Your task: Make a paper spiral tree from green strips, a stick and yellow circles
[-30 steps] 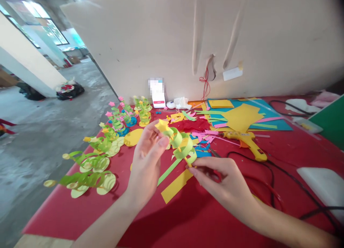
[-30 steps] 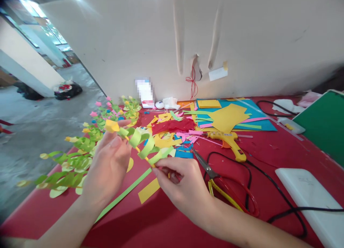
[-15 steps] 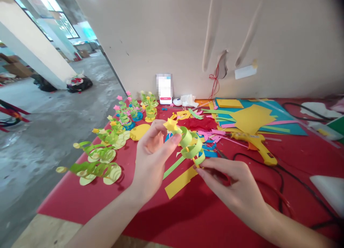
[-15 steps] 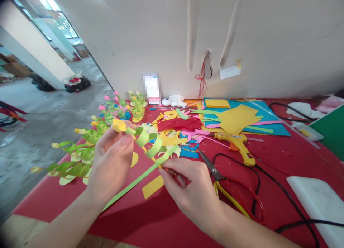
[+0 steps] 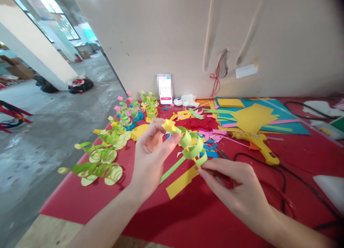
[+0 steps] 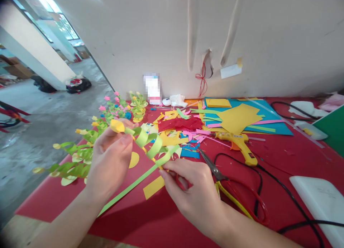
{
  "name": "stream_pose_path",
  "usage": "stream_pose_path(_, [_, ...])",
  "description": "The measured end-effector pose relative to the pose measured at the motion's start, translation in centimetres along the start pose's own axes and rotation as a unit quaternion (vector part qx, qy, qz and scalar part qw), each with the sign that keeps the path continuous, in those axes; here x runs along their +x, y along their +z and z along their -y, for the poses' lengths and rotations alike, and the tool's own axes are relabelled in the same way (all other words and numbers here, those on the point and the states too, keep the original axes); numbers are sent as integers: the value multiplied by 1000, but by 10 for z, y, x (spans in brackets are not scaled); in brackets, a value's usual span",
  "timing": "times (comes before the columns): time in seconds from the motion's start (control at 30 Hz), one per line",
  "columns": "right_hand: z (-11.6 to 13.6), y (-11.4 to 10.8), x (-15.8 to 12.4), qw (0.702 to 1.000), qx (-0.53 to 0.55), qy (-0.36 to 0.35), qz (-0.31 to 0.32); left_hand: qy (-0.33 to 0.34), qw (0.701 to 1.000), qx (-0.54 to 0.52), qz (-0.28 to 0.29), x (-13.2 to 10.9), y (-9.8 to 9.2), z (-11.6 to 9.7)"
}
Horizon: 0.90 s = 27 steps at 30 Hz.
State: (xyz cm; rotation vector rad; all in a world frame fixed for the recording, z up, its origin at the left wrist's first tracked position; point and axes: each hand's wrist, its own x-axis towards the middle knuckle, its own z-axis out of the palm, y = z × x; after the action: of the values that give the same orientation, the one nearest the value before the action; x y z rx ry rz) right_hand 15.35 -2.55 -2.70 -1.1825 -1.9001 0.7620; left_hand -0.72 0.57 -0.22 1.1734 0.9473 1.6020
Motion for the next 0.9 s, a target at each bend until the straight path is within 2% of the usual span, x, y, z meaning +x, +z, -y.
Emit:
stream_pose_path(0.27, [3,-1,1,1000,12,3,9,-19,999,-25,15,2,0,-4])
stream_pose_path(0.5, [2,-4,1,1000,21,17,-12,-15,1000,-12,12,3,0,2])
stream_pose_path(0.7, [5,-13,4,999,38,35,-16,4,998,-9,56,3,-1,7])
stream_pose_path(0.9, [8,-18,4,996,71,55,-10,-11,992,68,109,-6,1,10])
